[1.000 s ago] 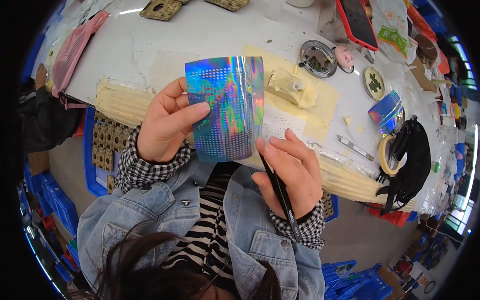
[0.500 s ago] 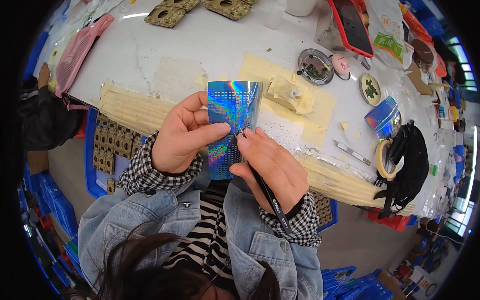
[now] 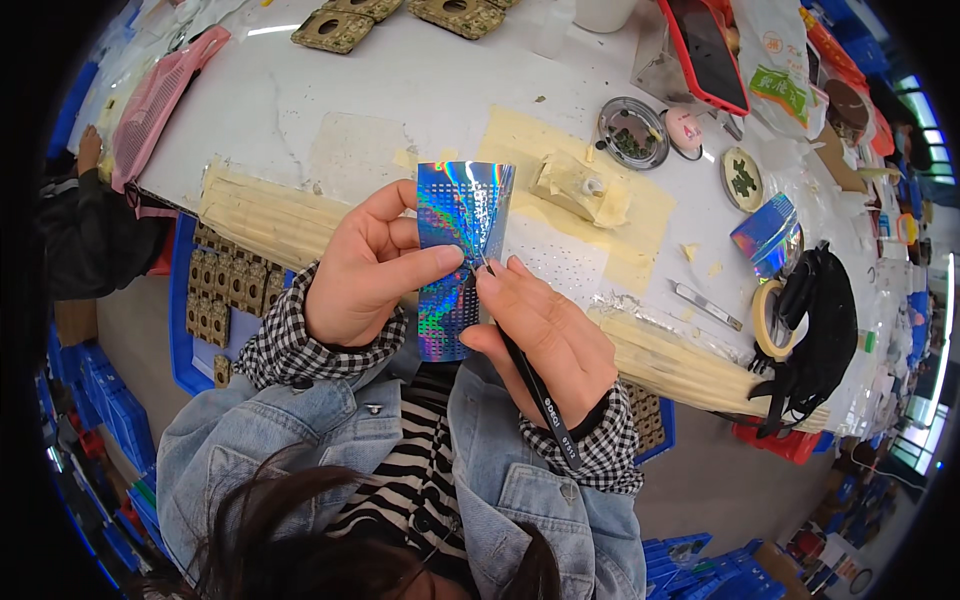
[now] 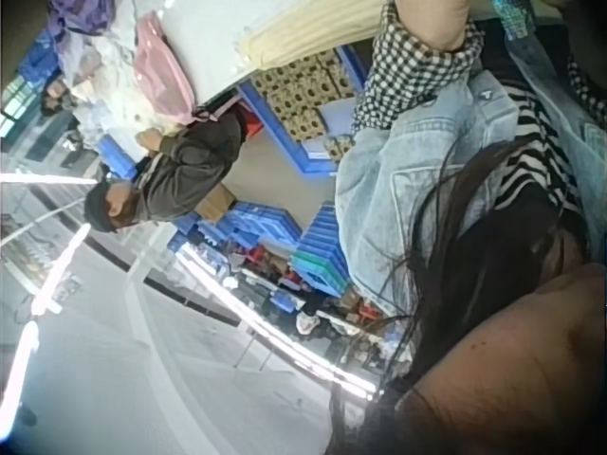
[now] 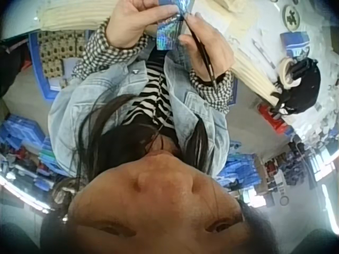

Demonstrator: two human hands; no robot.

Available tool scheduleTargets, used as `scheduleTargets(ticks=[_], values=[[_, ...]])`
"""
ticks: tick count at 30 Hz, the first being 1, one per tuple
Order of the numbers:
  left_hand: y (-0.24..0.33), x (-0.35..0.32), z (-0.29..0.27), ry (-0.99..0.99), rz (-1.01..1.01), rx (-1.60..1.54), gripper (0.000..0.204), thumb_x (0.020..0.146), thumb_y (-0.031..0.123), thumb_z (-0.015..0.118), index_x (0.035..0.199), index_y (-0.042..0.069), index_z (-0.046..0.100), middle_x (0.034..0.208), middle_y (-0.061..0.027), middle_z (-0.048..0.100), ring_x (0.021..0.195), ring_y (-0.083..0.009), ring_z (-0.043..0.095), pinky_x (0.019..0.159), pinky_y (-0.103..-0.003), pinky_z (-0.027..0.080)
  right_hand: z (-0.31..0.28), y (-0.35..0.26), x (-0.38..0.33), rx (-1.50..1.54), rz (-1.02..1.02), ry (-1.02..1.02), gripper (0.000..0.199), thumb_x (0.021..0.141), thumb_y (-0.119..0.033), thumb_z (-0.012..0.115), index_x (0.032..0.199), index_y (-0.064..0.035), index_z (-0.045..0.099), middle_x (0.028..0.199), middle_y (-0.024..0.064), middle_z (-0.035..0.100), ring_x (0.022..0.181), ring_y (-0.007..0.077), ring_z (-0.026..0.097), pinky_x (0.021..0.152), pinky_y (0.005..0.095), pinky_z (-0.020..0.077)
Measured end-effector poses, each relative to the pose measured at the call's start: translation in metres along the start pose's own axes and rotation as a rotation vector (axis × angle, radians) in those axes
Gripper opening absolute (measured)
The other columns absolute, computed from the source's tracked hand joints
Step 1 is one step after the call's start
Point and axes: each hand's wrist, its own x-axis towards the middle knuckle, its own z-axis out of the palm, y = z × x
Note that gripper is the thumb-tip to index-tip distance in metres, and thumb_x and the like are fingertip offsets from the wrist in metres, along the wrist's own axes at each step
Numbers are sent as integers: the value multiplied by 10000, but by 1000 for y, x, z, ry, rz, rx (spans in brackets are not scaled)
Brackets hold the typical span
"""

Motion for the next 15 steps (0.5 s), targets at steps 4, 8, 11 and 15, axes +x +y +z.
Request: scheduleTargets(ticks=[4,8,11,15], values=[[0,0,-1,-2,5,-5,338,848,-34,653,1143,-12,489,945,-111,700,871,-118,659,770,-239,521,1,0,-1,-2,-7,3,468,734,-49,773,1161,28,596,1062,208,663,953,316,668,900,427,540],[0,0,-1,-2,0,-6,357,847,-35,653,1156,-13,475,948,-115,698,874,-124,661,770,-243,526,1,1,-1,-3,-10,3,466,738,-52,770,1163,28,594,1063,207,663,949,316,669,898,429,541],[0,0,-1,3,-6,-8,365,848,-34,654,1161,-12,467,950,-118,697,874,-127,662,769,-243,528,2,1,-2,15,-17,19,462,742,-58,769,1161,28,593,1059,206,664,943,317,670,896,432,542],[0,-1,-1,13,-5,-2,366,849,-34,653,1162,-11,464,955,-120,696,873,-128,663,767,-241,529,2,0,-1,4,-4,10,456,744,-60,767,1157,29,594,1051,203,667,936,317,671,894,432,543]])
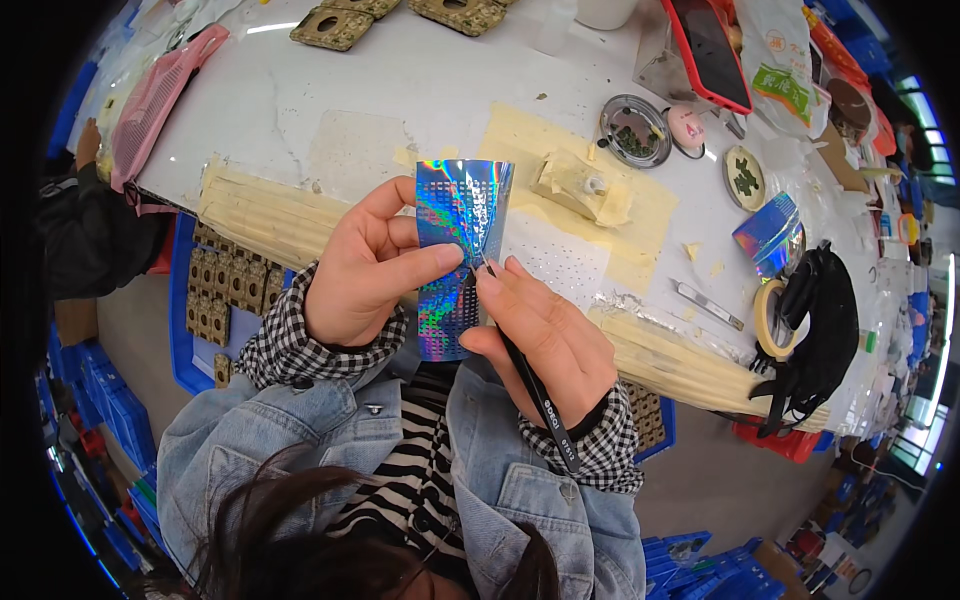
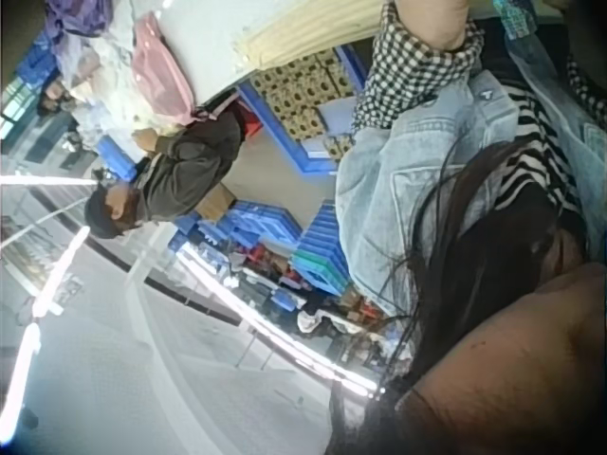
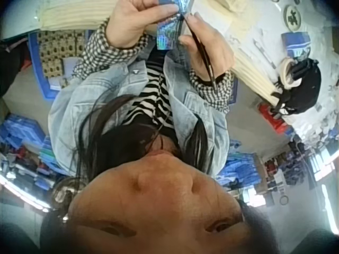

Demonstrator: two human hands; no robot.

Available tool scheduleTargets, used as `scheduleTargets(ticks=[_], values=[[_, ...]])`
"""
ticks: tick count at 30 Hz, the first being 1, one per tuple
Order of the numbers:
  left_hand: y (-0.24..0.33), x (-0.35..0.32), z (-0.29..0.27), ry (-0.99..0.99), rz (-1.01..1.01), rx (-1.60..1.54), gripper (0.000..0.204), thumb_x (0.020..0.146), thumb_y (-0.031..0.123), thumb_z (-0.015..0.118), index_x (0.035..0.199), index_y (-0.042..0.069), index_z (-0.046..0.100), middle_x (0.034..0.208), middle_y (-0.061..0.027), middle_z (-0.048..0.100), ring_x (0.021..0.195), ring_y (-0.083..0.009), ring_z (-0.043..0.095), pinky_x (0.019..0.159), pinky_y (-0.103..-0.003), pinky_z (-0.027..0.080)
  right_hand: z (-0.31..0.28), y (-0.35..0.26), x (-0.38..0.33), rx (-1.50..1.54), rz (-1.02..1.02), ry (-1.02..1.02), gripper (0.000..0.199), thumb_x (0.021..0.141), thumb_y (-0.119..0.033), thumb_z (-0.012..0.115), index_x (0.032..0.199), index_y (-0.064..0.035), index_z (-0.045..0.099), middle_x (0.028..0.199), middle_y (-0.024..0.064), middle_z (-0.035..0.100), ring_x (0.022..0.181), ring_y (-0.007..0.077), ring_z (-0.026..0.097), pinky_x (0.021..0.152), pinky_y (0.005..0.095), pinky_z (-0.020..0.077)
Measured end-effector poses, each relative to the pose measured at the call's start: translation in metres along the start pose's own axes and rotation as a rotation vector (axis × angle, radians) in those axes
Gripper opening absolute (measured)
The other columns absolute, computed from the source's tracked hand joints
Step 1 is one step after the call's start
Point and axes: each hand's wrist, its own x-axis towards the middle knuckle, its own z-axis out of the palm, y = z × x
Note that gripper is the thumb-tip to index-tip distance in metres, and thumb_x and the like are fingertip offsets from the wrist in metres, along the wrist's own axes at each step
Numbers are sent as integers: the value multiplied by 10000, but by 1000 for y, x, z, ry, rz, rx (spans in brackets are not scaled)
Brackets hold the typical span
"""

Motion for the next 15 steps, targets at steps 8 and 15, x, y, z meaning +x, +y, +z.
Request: scheduleTargets(ticks=[8,15], values=[[-2,1,-1,0,13,20,362,850,-31,652,1156,-8,460,946,-117,696,868,-125,663,764,-239,530,2,1,0,-11,4,6,454,737,-57,772,1150,26,601,1048,197,669,930,314,672,893,425,544],[-3,1,0,6,19,13,367,853,-33,645,1164,-7,452,953,-121,694,870,-135,667,767,-250,535,3,1,-1,-24,25,13,465,734,-51,774,1159,21,600,1057,196,667,950,316,669,893,421,544]])
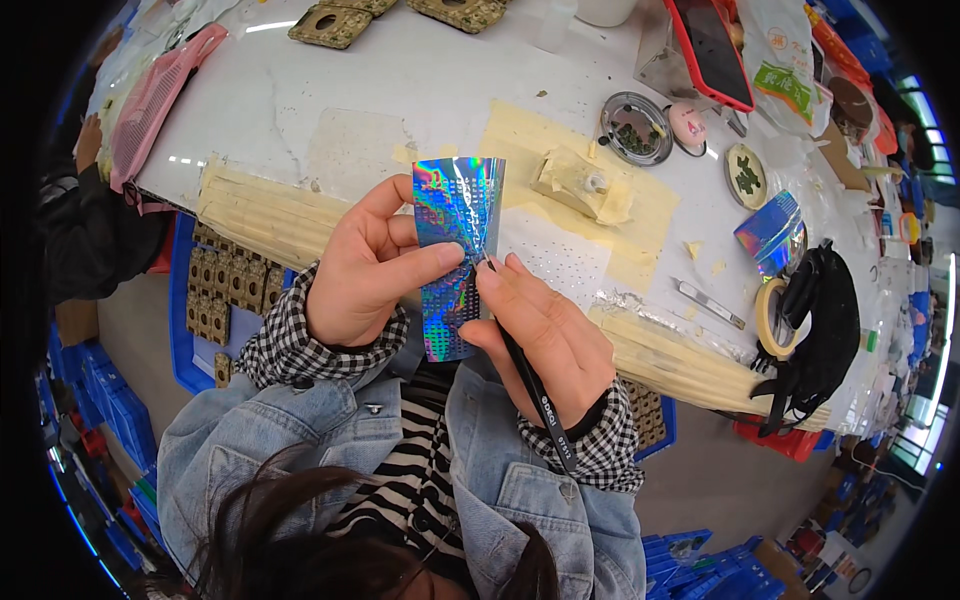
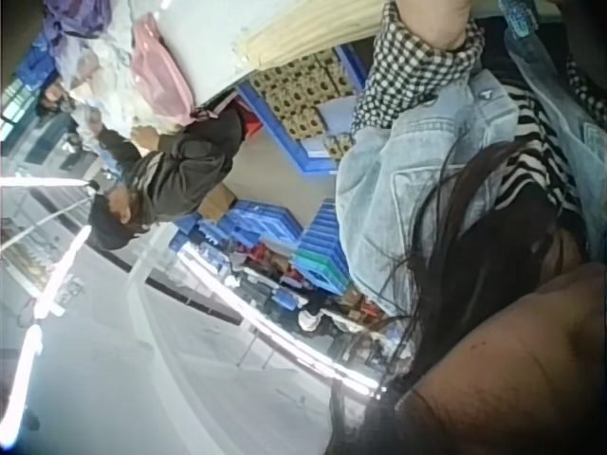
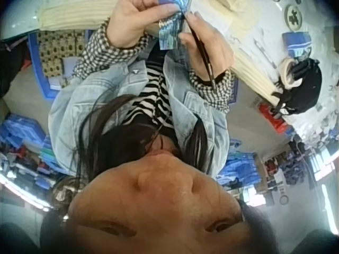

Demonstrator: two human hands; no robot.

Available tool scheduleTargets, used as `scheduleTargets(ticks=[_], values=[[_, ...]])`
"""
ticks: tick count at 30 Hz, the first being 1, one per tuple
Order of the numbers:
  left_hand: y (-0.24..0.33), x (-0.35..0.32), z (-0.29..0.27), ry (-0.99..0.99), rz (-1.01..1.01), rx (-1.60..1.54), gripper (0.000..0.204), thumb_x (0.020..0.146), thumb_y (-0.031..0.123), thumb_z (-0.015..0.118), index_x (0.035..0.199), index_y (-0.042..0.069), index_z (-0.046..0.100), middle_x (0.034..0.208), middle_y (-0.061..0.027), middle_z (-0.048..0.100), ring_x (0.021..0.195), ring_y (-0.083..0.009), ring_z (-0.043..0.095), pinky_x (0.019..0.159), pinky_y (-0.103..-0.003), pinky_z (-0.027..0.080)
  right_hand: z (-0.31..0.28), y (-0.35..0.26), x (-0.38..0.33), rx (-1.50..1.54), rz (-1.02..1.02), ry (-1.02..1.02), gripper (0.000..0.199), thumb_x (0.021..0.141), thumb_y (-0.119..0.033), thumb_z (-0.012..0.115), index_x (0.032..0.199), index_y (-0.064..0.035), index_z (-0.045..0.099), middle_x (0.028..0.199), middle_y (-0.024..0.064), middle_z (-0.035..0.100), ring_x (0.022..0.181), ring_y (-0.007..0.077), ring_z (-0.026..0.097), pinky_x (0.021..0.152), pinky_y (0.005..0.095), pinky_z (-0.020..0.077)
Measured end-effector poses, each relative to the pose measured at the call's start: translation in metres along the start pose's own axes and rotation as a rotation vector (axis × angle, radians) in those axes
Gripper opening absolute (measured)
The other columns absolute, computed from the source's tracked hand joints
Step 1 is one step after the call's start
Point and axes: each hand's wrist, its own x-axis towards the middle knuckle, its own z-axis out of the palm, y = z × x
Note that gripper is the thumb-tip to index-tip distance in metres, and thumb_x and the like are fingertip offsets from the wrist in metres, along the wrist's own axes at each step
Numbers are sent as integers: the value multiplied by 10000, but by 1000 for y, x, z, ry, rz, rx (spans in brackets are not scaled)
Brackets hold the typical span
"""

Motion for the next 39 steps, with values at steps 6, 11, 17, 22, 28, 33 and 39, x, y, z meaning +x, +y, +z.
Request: scheduleTargets(ticks=[6,11,17,22,28,33,39], values=[[2,-1,-1,-10,-58,-20,482,863,-68,589,1304,-7,405,1024,-127,684,935,-153,662,831,-279,532,3,0,-1,-32,-37,20,453,730,-74,779,1143,22,619,1037,198,666,951,316,667,888,425,547],[3,0,2,12,-83,-75,400,863,-40,617,1217,-6,434,981,-132,687,890,-156,668,784,-273,542,7,3,-2,-124,-125,27,382,737,-108,775,1081,16,665,1001,195,656,960,306,658,887,440,547],[4,0,3,22,-88,-105,350,866,-30,628,1167,-6,450,960,-136,689,868,-159,669,762,-279,550,6,5,-5,-151,-157,-26,392,739,-112,775,1095,12,664,1057,200,630,1033,306,629,898,460,538],[3,0,2,24,-83,-105,350,866,-28,630,1165,-6,449,963,-137,689,868,-157,668,762,-278,549,7,6,-5,-140,-166,-42,409,733,-111,779,1106,9,662,1066,201,628,1035,310,628,905,464,533],[2,0,1,23,-74,-108,355,864,-28,634,1166,-8,447,962,-138,688,868,-157,667,758,-274,547,6,6,-4,-133,-161,-49,415,731,-114,779,1110,9,660,1058,201,628,1036,317,628,907,467,531],[2,0,0,20,-79,-114,355,863,-28,635,1166,-8,450,964,-139,688,872,-159,666,761,-273,545,6,6,-4,-133,-173,-55,414,740,-119,771,1117,8,656,1057,201,628,1035,319,629,909,467,530],[1,0,0,17,-64,-108,356,863,-33,629,1172,-1,455,972,-141,687,880,-162,666,766,-281,549,6,8,-4,-105,-170,-44,397,755,-132,756,1113,8,658,1081,204,627,1035,314,629,915,456,530]])
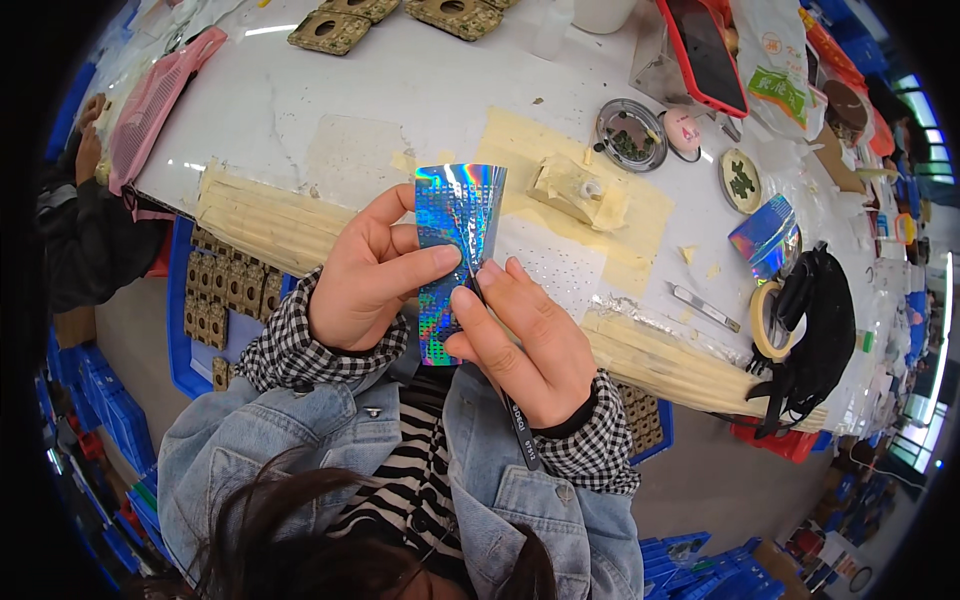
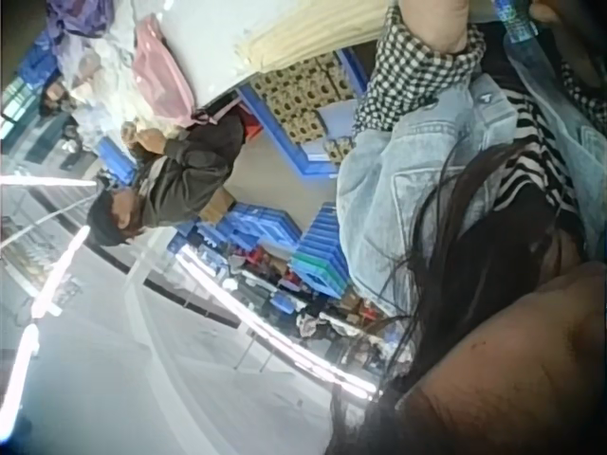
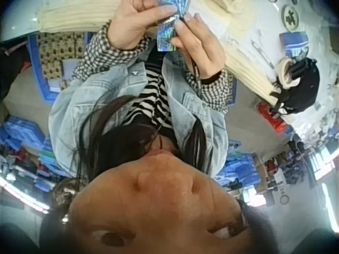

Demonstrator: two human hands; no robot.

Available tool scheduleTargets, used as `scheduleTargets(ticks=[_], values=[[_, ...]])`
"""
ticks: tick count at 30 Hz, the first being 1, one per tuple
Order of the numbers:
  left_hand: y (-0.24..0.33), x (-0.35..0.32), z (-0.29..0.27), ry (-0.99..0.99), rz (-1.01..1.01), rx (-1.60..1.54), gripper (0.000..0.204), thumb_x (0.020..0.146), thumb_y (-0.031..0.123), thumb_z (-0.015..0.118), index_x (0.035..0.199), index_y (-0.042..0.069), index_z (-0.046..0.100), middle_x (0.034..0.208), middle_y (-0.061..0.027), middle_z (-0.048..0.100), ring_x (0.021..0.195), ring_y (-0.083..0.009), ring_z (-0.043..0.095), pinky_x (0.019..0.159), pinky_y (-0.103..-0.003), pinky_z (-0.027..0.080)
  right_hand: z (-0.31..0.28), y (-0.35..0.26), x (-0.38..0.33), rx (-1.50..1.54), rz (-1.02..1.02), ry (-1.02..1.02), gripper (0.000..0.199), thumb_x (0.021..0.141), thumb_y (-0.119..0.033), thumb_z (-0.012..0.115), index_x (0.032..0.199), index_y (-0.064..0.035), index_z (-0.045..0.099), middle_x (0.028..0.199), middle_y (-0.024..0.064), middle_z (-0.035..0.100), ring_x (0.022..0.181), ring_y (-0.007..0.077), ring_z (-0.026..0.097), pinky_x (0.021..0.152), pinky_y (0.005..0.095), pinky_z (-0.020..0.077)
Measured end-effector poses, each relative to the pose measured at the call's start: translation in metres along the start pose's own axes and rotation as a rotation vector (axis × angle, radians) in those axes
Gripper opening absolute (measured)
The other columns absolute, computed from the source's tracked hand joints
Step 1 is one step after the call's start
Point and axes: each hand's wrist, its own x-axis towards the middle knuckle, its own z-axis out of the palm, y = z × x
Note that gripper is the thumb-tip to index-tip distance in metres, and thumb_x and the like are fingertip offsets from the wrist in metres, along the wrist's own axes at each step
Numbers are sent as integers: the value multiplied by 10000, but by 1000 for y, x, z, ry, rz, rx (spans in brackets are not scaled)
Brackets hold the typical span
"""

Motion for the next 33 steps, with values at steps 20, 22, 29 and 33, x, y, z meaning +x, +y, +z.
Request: scheduleTargets(ticks=[20,22,29,33], values=[[5,1,-5,41,23,29,350,872,-25,618,1178,5,453,999,-141,689,896,-165,673,788,-286,550,-13,0,-4,61,48,33,381,749,-122,751,1097,6,665,1129,207,615,1031,306,625,925,436,529],[7,3,-9,76,51,42,353,874,-17,618,1184,7,448,1005,-142,688,895,-164,674,784,-286,550,-14,0,-6,33,74,46,380,750,-130,751,1099,-5,667,1094,200,626,1015,304,632,923,436,531],[23,4,-29,166,198,23,354,881,-5,613,1192,3,445,1007,-134,680,884,-166,673,765,-286,557,2,18,-23,-133,43,-18,353,750,-195,759,1067,-59,682,953,137,658,940,280,666,880,441,542],[27,5,-33,188,225,34,346,886,-5,604,1195,6,447,1043,-137,668,911,-167,666,767,-293,561,8,19,-27,-222,38,-62,347,729,-198,766,1037,-64,680,955,115,656,923,272,668,876,453,532]])
